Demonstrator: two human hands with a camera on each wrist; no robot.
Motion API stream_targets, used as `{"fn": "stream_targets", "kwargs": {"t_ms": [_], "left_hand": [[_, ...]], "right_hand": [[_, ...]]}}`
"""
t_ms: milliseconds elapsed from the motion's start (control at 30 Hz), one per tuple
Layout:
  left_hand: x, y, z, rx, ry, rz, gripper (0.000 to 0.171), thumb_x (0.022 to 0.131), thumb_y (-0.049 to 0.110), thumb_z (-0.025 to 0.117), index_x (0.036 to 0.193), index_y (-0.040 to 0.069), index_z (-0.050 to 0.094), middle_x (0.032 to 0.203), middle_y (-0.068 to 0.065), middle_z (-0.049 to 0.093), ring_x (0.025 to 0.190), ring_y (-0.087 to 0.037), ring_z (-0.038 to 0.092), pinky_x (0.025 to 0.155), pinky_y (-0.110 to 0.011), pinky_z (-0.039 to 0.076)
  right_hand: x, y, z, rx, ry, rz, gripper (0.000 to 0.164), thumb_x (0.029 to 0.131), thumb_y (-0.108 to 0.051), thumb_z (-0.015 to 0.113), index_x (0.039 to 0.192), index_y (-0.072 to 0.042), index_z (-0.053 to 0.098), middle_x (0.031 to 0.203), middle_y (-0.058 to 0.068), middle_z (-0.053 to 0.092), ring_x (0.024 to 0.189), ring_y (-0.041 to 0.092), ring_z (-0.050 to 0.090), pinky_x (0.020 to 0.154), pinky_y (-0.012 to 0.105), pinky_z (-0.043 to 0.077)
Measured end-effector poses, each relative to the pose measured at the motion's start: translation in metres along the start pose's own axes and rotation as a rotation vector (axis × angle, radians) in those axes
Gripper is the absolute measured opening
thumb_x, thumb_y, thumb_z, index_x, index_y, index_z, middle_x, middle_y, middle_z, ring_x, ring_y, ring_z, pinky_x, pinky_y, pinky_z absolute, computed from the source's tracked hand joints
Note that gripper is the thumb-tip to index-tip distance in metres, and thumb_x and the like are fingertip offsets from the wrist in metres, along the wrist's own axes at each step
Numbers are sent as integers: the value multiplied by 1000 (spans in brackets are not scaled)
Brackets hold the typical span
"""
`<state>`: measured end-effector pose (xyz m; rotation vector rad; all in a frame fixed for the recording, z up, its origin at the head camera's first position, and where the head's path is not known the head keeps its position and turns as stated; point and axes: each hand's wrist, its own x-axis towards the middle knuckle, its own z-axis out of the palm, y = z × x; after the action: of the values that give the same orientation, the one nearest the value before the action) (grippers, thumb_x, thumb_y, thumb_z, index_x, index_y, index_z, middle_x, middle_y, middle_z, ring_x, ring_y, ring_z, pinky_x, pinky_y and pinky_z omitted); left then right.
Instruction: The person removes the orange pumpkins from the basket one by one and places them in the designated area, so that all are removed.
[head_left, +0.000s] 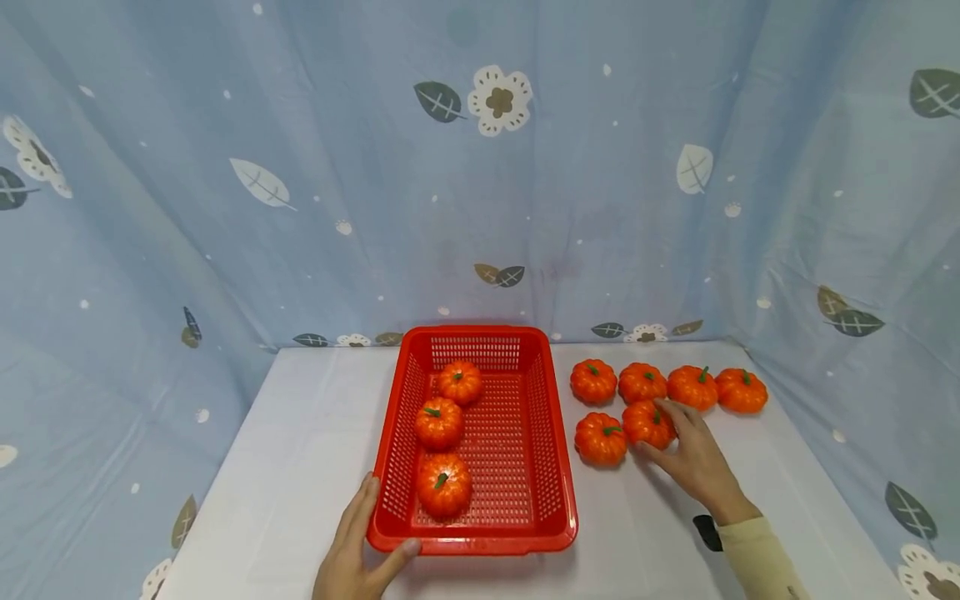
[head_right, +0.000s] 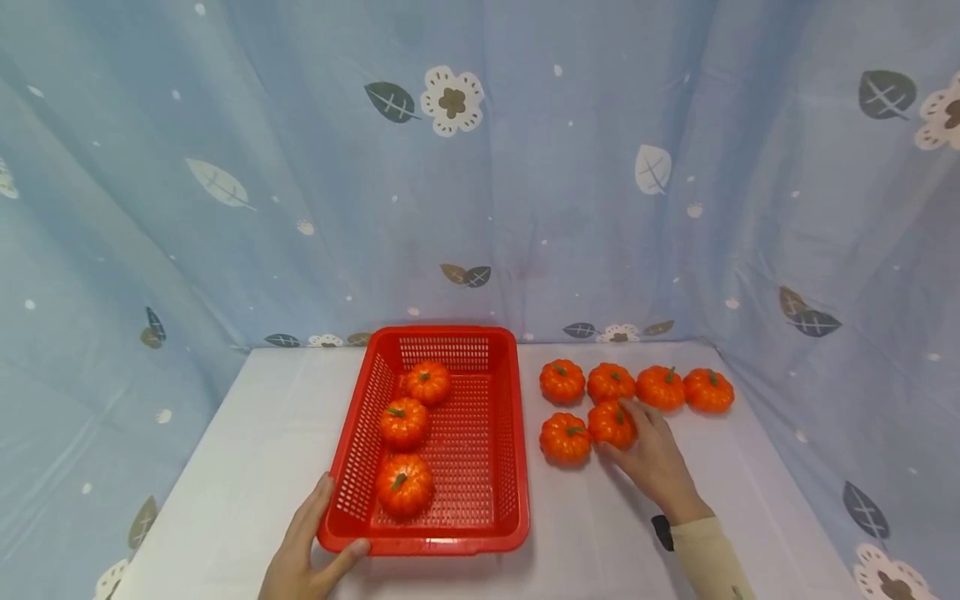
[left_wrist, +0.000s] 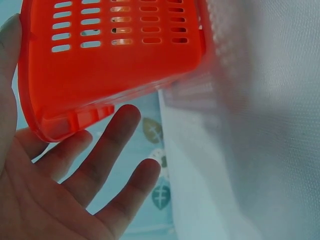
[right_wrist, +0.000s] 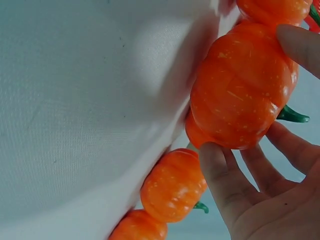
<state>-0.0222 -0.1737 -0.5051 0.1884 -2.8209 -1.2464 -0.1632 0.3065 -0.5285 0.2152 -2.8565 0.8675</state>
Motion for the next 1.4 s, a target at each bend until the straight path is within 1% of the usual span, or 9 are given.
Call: {"fn": "stream_targets", "kwargs": {"t_ms": [333,500,667,767,867,933,1000,1267,1400], "left_hand": [[1,-1,0,-10,-20,-27,107,80,64,76,162,18,27,165,-9,26,146,-38,34,109,-62,38],[1,-2,1,0,6,6,104,81,62,77,162,17,28,164,-10,29,144,-39,37,107,-62,40],[1,-2,1,2,17,16,104,81,61,78,162,17,28,164,-10,29,144,-39,37,108,-62,40],[2,-2,1,-1,15,16,105,81,62,78,162,17,28,164,-11,29,144,-39,37,108,-62,40],[2,-2,0,-6,9,5,105,80,62,78,162,17,28,164,-10,28,144,-39,36,108,-62,39],[2,-2,0,-8,1,-5,105,81,63,77,162,17,27,165,-11,28,144,-40,36,108,-64,39],[1,-1,0,-11,-3,-13,106,80,63,77,162,18,27,165,-10,27,145,-40,35,108,-64,39],[2,-2,0,-6,-10,-18,107,80,65,76,162,17,26,165,-10,26,145,-40,35,108,-62,39],[2,-2,0,-24,-27,-29,106,81,64,76,162,18,26,165,-10,25,146,-40,33,109,-63,37]], "right_hand": [[2,-1,2,4,-67,67,86,84,-37,84,149,-2,41,149,34,34,133,52,35,104,74,35],[4,0,3,18,-44,60,87,83,-39,85,149,-5,42,149,33,35,134,53,35,103,75,34],[4,-1,4,26,16,14,81,83,-28,86,147,-4,44,146,31,39,132,50,38,102,74,36],[5,-4,5,35,106,-30,76,82,-19,86,145,-2,46,143,28,44,126,47,44,99,68,43],[7,-8,5,48,217,-85,74,82,-10,85,145,-4,47,141,22,49,121,40,50,104,40,48],[9,-13,5,54,277,-124,74,81,-6,85,145,-7,49,140,18,51,119,36,52,104,20,41],[12,-19,4,88,309,-174,74,79,-2,85,145,-7,51,139,17,53,118,35,52,99,8,33],[20,-58,8,169,227,-280,68,82,-5,84,142,-9,53,142,9,52,122,33,54,105,8,30],[23,-75,13,185,189,-331,69,82,-8,85,143,-8,53,143,7,52,126,28,53,107,15,37]]}}
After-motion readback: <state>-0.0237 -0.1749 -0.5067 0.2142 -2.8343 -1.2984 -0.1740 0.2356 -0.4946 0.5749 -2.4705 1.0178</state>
